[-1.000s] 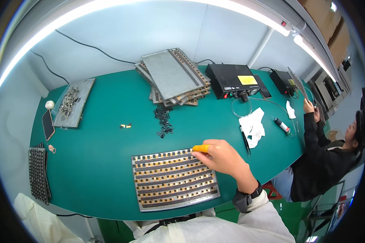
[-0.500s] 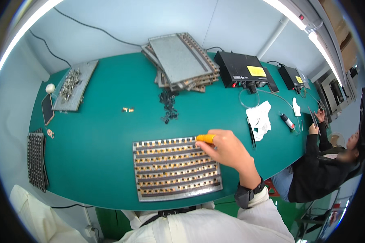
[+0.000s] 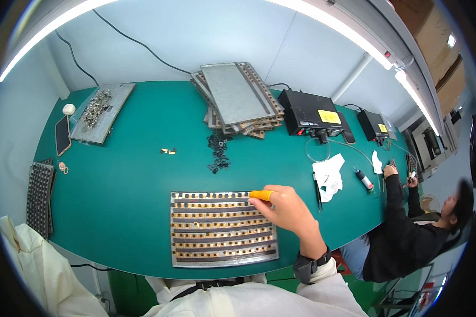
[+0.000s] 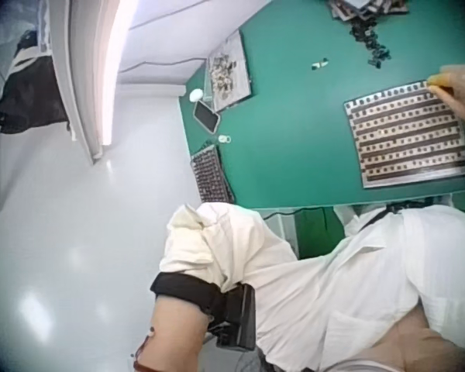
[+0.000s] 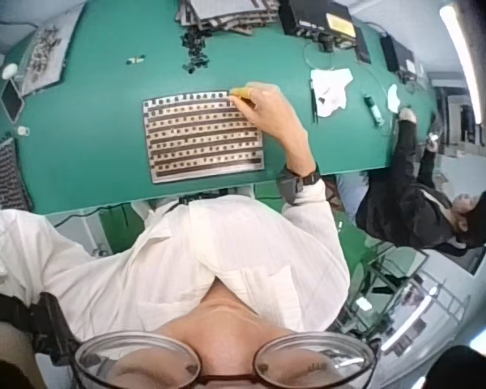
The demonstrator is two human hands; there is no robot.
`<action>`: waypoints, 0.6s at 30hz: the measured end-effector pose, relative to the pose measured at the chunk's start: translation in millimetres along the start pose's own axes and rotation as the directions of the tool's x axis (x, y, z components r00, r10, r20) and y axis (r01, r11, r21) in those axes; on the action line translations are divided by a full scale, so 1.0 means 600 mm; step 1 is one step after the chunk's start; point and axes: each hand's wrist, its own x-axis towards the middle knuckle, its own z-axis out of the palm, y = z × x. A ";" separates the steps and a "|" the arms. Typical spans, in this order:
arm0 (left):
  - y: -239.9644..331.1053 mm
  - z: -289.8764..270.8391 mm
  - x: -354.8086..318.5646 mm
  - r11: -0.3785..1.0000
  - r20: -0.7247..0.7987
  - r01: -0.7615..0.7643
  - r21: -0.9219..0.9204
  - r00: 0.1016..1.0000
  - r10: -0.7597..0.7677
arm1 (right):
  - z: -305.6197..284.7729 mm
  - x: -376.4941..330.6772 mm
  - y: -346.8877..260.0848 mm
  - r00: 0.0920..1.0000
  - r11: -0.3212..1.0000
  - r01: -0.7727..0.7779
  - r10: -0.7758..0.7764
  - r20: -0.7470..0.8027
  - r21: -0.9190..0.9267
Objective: Assembling small lens components into a tray for camera modules.
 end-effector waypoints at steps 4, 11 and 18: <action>-0.003 -0.015 -0.006 1.000 -0.050 0.012 -0.001 0.999 -0.012 | -0.004 -0.001 -0.003 1.000 1.000 0.007 -0.007 -0.013 0.010; -0.012 -0.048 -0.015 0.999 -0.139 0.042 -0.012 0.989 -0.044 | -0.016 0.000 0.009 0.999 1.000 -0.012 0.012 -0.033 0.009; -0.024 -0.094 -0.038 0.998 -0.249 0.061 -0.033 0.966 -0.067 | -0.018 -0.005 0.010 0.996 0.999 -0.029 0.031 -0.085 0.024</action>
